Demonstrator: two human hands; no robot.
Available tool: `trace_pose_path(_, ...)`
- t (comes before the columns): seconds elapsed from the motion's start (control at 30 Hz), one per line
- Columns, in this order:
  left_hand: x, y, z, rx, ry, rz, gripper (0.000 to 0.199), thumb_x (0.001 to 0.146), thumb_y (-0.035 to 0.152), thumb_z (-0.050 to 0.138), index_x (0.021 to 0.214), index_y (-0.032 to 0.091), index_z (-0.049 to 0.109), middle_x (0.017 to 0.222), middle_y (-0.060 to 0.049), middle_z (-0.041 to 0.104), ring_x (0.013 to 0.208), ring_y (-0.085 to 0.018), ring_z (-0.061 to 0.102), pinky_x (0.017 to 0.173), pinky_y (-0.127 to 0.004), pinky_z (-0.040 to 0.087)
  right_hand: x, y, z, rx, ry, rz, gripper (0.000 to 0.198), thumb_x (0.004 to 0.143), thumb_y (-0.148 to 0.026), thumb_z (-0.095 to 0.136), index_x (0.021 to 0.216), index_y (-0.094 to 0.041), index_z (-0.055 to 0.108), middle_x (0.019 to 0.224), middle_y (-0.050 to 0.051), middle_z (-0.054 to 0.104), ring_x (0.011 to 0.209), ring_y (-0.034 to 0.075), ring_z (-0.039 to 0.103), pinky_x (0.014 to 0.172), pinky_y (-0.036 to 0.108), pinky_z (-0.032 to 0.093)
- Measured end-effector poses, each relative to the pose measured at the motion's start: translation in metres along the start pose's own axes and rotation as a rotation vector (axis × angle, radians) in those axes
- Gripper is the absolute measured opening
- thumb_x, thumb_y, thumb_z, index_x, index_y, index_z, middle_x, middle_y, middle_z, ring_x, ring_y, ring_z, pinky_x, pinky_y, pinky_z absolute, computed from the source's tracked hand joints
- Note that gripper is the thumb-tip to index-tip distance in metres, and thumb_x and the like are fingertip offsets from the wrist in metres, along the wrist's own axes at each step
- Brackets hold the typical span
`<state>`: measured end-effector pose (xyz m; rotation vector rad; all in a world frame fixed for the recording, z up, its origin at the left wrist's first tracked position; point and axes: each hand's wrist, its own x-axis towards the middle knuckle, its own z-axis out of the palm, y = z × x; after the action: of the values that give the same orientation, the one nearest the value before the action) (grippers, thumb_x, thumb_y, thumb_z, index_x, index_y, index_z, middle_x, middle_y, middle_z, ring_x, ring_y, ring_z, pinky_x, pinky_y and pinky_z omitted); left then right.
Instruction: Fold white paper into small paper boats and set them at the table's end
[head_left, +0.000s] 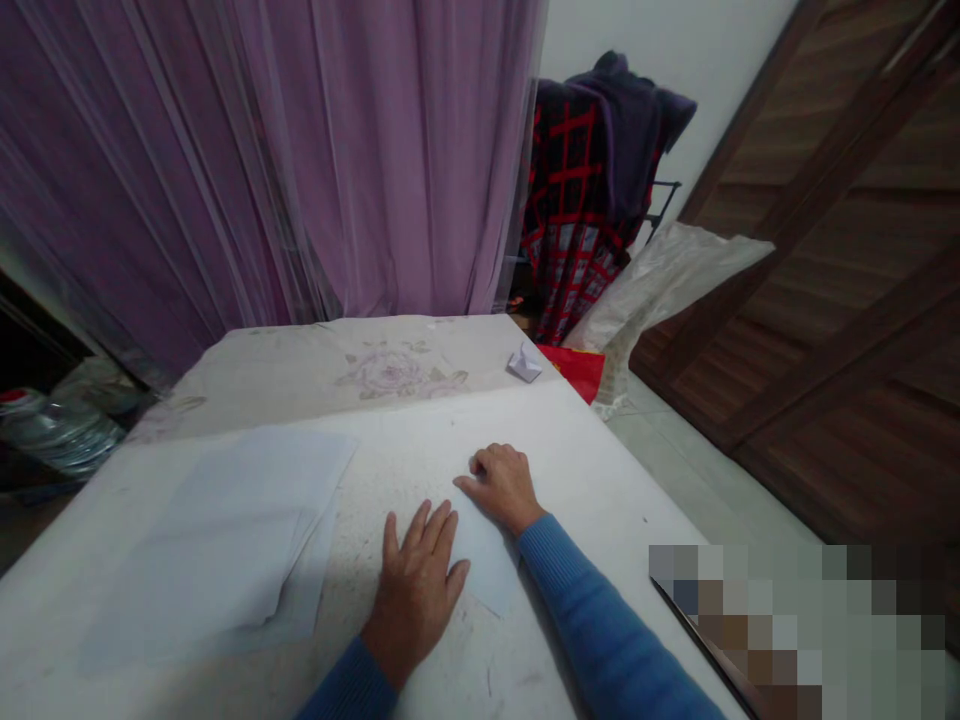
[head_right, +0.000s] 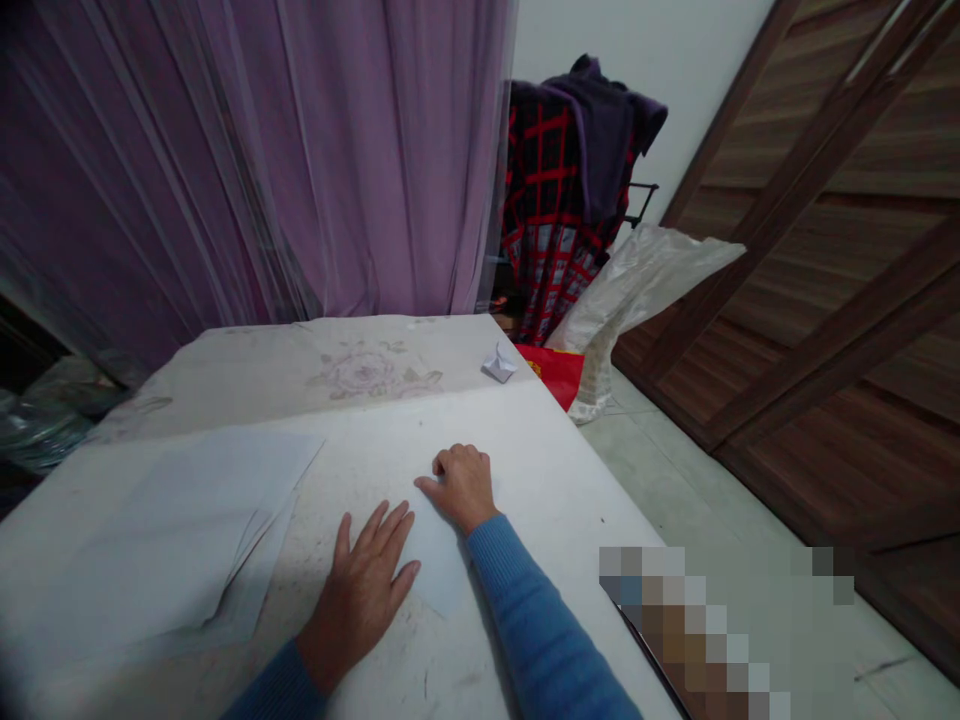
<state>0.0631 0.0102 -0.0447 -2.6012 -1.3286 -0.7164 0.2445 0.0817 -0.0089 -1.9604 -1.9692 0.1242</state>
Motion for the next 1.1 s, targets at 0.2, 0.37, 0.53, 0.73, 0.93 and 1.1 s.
trace_pose_path(0.2,0.002,0.003,-0.003,-0.021,0.003,-0.026,0.039,0.097,0.034,0.042,0.129,0.021,0.058,0.137,-0.005,0.059,0.129,-0.027,0.049,0.115,-0.056,0.019,0.012,0.013,0.003,0.008,0.024,0.060,0.021,0.081,-0.043,0.070,0.080,-0.022,0.067,0.087,0.003,0.066,0.090,0.020,0.055,0.077,0.030,0.031)
trace_pose_path(0.37,0.003,0.003,-0.005,-0.031,-0.037,-0.032,0.039,0.096,0.034,0.043,0.130,0.021,0.057,0.137,-0.006,0.059,0.129,-0.028,0.049,0.113,-0.057,0.023,0.017,0.017,0.003,0.012,0.018,0.084,0.018,0.084,-0.040,0.066,0.081,-0.023,0.068,0.088,0.003,0.066,0.089,0.020,0.056,0.077,0.030,0.033)
trace_pose_path(0.53,0.003,0.003,-0.005,-0.021,-0.044,-0.040,0.039,0.096,0.034,0.043,0.130,0.021,0.057,0.136,-0.006,0.059,0.129,-0.029,0.049,0.113,-0.058,0.023,0.022,0.019,0.003,0.010,0.014,0.121,0.018,0.086,-0.039,0.063,0.082,-0.022,0.068,0.090,0.003,0.067,0.089,0.020,0.057,0.077,0.030,0.034)
trace_pose_path(0.73,0.003,0.003,-0.005,-0.016,-0.051,-0.030,0.039,0.096,0.035,0.044,0.130,0.021,0.058,0.137,-0.007,0.059,0.129,-0.029,0.049,0.113,-0.058,0.022,0.028,0.023,0.006,0.035,0.028,0.153,0.015,0.086,-0.036,0.062,0.084,-0.023,0.068,0.091,0.002,0.070,0.090,0.019,0.059,0.078,0.029,0.034)
trace_pose_path(0.93,0.002,0.002,-0.003,-0.012,-0.013,-0.024,0.040,0.096,0.036,0.044,0.130,0.021,0.058,0.135,-0.007,0.060,0.128,-0.028,0.051,0.115,-0.056,0.020,0.033,0.021,0.006,0.011,0.003,0.210,0.016,0.088,-0.036,0.060,0.085,-0.023,0.068,0.090,0.001,0.071,0.088,0.018,0.060,0.074,0.028,0.034)
trace_pose_path(1.1,0.000,0.002,0.001,0.002,0.047,-0.010,0.039,0.096,0.035,0.044,0.129,0.022,0.059,0.134,-0.007,0.061,0.128,-0.026,0.050,0.118,-0.055,0.012,0.036,0.015,0.007,-0.022,0.025,0.255,0.019,0.091,-0.034,0.054,0.090,-0.021,0.067,0.093,0.005,0.071,0.090,0.020,0.061,0.075,0.029,0.035)
